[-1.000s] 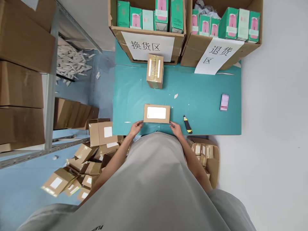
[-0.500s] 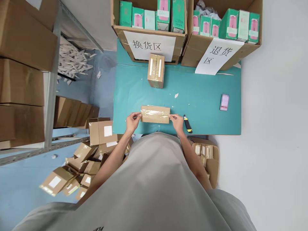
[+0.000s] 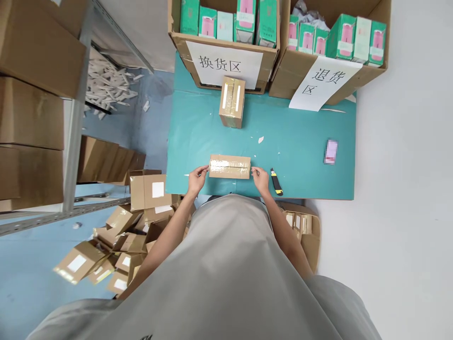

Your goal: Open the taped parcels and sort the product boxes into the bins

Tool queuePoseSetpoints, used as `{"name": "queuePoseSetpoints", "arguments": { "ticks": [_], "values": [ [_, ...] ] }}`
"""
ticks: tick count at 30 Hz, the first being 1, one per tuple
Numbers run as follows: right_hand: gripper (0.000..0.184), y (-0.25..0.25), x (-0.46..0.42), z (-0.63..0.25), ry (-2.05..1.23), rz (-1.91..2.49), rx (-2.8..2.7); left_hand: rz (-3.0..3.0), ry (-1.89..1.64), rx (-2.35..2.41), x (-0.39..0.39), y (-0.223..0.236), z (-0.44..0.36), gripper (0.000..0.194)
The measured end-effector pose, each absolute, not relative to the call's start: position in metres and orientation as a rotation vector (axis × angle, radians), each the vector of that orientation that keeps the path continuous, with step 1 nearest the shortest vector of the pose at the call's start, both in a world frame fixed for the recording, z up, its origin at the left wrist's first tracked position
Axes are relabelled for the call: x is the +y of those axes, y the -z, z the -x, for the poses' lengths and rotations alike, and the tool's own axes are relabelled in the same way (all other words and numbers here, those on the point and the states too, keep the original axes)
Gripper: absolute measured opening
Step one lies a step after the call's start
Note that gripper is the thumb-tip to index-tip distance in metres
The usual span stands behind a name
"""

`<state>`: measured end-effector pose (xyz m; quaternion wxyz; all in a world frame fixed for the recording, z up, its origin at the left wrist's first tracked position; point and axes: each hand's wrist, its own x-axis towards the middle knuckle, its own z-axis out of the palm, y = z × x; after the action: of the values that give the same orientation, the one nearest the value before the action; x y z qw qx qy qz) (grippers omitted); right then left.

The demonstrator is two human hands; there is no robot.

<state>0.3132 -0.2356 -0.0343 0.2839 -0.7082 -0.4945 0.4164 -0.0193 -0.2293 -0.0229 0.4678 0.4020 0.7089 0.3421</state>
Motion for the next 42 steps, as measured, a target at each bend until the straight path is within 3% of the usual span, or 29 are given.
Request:
{"name": "queuePoseSetpoints", "arguments": {
  "ticks": [5,8,11,20,28,32,39,42],
  "values": [
    [0.045,0.051,-0.248,-0.324,-1.202,1.967,-1.329,-0.929,-0.7,1.77,-0.24,0.043,0.023,0.045],
    [0.055,0.058,-0.256,-0.321,-1.283,1.949,-1.346,-0.901,-0.626,1.756,-0.247,0.052,0.02,0.062],
    [0.064,0.06,-0.26,-0.311,-1.387,1.904,-1.367,-0.904,-0.604,1.729,-0.249,0.059,0.014,0.067],
    [0.051,0.048,-0.257,-0.3,-1.407,1.84,-1.419,-0.984,-0.629,1.758,-0.245,0.059,0.01,0.04],
    [0.062,0.021,-0.25,-0.308,-1.221,1.769,-1.543,-1.06,-0.789,1.688,-0.24,0.027,0.02,0.046],
    [0.064,0.024,-0.245,-0.309,-1.178,1.868,-1.584,-1.005,-0.696,1.734,-0.236,0.028,0.016,0.043],
    [0.052,0.038,-0.25,-0.315,-1.276,1.903,-1.458,-0.895,-0.637,1.735,-0.245,0.049,0.013,0.044],
    [0.041,0.036,-0.259,-0.317,-1.343,1.926,-1.39,-0.884,-0.616,1.743,-0.254,0.05,0.015,0.036]
  ]
}}
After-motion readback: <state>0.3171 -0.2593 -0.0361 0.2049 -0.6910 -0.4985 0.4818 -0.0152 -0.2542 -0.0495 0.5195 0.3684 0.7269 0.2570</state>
